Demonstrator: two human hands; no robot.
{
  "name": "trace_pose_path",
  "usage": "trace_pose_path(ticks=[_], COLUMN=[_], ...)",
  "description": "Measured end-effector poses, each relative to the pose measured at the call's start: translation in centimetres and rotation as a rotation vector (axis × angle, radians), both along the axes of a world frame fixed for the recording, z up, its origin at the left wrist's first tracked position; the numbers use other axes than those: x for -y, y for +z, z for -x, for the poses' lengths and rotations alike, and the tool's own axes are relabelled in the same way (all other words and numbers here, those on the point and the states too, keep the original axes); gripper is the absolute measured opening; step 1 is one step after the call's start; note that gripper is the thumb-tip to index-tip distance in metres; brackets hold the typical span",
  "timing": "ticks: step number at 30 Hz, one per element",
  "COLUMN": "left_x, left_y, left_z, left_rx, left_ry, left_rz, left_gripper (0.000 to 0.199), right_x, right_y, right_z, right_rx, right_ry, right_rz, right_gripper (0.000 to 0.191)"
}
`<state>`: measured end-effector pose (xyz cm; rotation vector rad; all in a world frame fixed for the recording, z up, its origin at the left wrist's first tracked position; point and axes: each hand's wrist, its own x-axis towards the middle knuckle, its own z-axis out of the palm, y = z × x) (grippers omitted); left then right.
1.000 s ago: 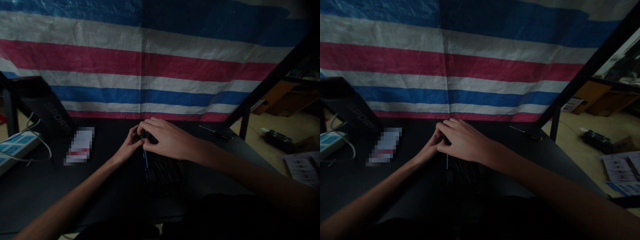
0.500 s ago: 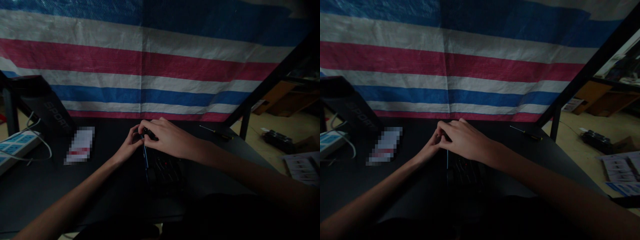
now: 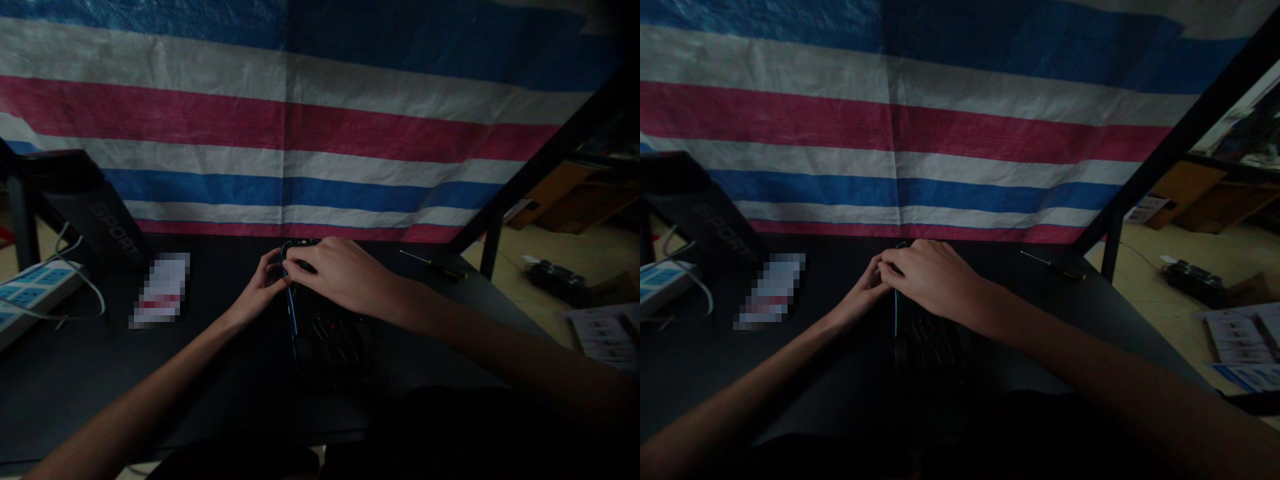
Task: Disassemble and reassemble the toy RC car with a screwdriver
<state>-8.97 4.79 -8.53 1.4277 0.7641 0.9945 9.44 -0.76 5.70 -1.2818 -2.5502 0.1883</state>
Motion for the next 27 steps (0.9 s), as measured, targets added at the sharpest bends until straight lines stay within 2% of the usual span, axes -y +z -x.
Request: trace_pose_path(ticks=[4, 6, 9, 12, 15, 18, 22, 27], left_x=[0.08, 0.19, 0.32, 0.18, -0.12, -0.15, 0.26, 0.38], left_y=[0.10, 0.26, 0.43, 0.30, 0.04, 0.01, 0.38, 0.51], left_z=[-0.07, -0.08, -0.03, 0.04, 0.06, -0.04, -0.17, -0.05], left_rx=[0.040, 0.031, 0.003, -0.001, 0.004, 0.011, 0.019, 0.014], left_ry=[-0.025, -0.026, -0.010, -0.006, -0.016, -0.009, 0.004, -0.014], left_rz=[-0.007, -0.005, 0.024, -0.012, -0.057, -0.052, -0.002, 0.019], left_gripper=[0.071, 0.071, 0.070, 0.070, 0.071, 0.069, 0.066, 0.070], right_x=[-0.09, -0.14, -0.17, -0.05, 0.11, 0.07, -0.29, -0.30], right_y=[-0.12, -0.17, -0.28, -0.38, -0.39, -0.31, -0.38, -0.70], right_z=[-0.15, -0.24, -0.31, -0.24, -0.06, 0.04, -0.10, -0.21], right_rx=[-0.053, -0.017, 0.028, -0.038, -0.072, 0.007, 0.093, 0.004], right_ry=[0.071, 0.038, 0.000, 0.059, 0.086, 0.044, -0.027, 0.059], right_rz=[-0.075, -0.098, -0.042, -0.048, -0.067, -0.104, -0.106, -0.105], right_gripper=[0.012, 0.011, 0.021, 0.014, 0.019, 0.020, 0.031, 0.014])
